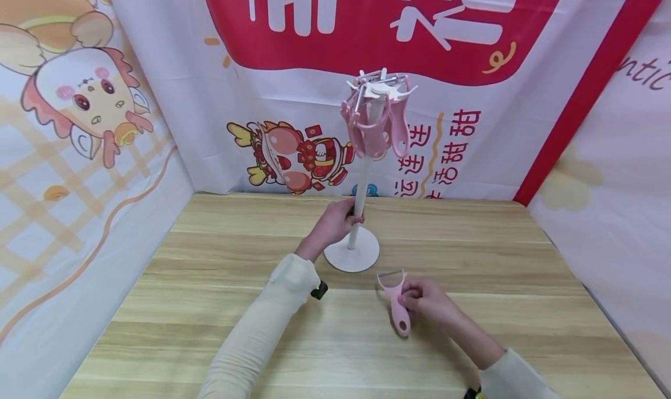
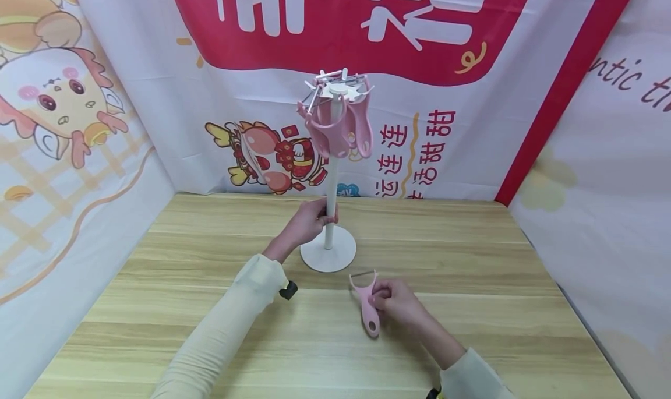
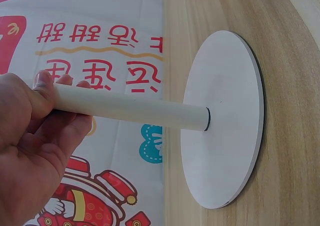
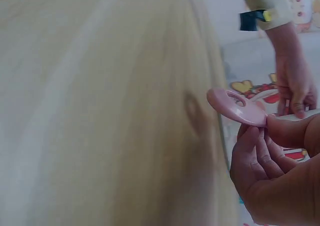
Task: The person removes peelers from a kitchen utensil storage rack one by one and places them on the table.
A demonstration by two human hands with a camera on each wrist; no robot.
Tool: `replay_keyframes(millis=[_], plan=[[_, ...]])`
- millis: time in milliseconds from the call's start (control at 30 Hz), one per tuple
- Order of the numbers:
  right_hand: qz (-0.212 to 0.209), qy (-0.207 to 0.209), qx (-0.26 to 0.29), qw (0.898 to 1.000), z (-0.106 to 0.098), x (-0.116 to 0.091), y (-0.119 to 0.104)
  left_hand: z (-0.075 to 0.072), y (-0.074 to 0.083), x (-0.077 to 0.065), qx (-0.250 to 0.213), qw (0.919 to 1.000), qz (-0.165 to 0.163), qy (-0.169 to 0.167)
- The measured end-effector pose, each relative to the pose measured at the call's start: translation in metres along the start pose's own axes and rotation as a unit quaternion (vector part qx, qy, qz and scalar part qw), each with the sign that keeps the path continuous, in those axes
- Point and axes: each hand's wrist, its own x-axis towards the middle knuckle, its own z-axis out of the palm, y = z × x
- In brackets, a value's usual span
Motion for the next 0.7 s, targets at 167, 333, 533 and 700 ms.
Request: replay_keyframes(millis=[167,333,533,700], plan=[[-0.02,-0.014,-0.052,0.998,0.004,0.002,0.01,-0.001,0.001,0.0,-0.004,1.0,-0.002,0.001],[0.008,0.022,-0.107,0.994,0.009,0.001,0.009,-0.001,0.003,0.001,-0.002,1.0,-0.003,-0.001],[0.03,0.053,-0.154,0.986,0.013,0.001,0.006,-0.002,0.004,0.001,0.0,1.0,-0.004,0.0],[0.026,0.057,-0.197,0.978,0.012,0.0,0.005,0.0,0.003,0.0,-0.006,0.9999,-0.01,-0.003]])
